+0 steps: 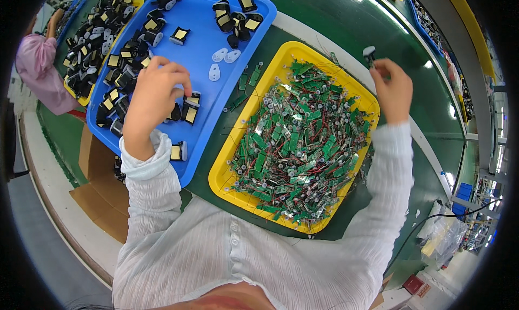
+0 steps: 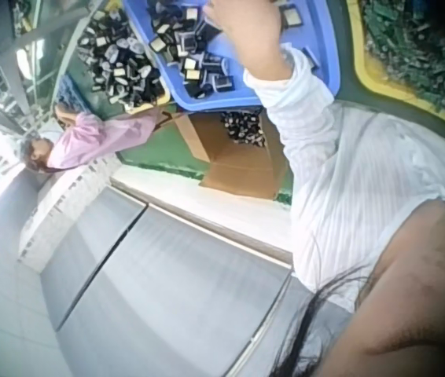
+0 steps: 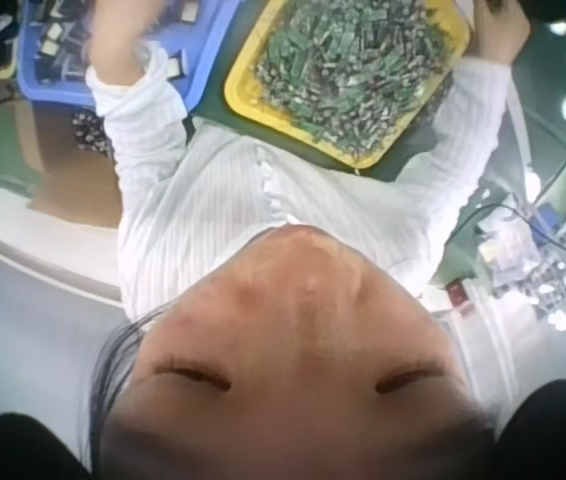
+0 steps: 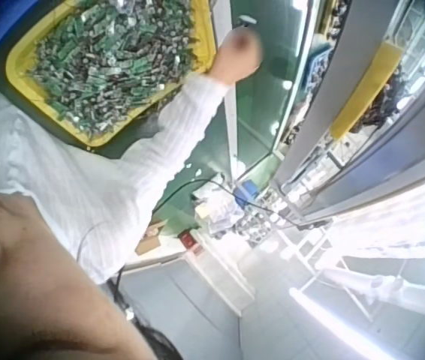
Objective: The person repeatedly picks small black plastic components from a blue tray and green circuit boards from a yellow tray. They insert the circuit boards into the plastic housings by hand and place the assembled units back into the blue tray. The process is repetitive and performed one unit at a time.
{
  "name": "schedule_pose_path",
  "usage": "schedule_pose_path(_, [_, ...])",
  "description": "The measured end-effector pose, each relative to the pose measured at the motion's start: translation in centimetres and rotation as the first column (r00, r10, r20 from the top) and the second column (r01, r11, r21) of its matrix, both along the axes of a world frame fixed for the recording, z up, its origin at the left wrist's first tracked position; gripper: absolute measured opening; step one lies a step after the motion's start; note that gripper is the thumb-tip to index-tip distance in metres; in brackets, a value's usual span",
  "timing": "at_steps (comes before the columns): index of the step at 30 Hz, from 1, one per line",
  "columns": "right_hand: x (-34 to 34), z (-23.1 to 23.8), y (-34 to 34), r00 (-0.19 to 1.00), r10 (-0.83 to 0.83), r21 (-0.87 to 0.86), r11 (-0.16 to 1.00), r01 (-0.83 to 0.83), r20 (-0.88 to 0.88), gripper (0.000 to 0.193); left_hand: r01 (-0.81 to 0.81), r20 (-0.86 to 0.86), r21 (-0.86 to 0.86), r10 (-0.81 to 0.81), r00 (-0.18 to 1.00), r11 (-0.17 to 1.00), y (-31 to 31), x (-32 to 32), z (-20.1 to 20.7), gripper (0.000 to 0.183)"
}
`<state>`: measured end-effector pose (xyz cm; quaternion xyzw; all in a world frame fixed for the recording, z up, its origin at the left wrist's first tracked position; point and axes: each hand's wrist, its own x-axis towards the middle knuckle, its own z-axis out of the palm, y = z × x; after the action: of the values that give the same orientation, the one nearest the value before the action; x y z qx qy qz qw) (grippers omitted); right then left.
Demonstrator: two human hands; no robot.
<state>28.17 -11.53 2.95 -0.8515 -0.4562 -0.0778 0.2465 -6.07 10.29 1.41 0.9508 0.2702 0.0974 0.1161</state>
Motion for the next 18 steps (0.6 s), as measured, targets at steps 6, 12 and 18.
schedule_pose_path(6, [9.7, -7.9, 3.5, 0.967, -0.208, -0.279, 0.929, 0.242, 0.147, 0.016, -0.087, -0.204, -0.110, 0.063, 0.977, 0.990, 0.2, 0.5, -1.5, 0.014])
schedule_pose_path(12, [8.6, -5.5, 2.2, 0.997, -0.059, -0.183, 0.981, 0.066, 0.047, 0.021, -0.060, 0.049, 0.053, 0.057, 0.997, 0.997, 0.0, 1.2, -1.8, 0.021])
schedule_pose_path(18, [-5.5, 1.8, -1.1, 0.912, 0.275, -0.013, 0.956, -0.293, -0.305, 0.014, -0.029, 0.456, 0.069, -0.006, 0.890, 0.997, -1.7, 3.2, -0.5, 0.027])
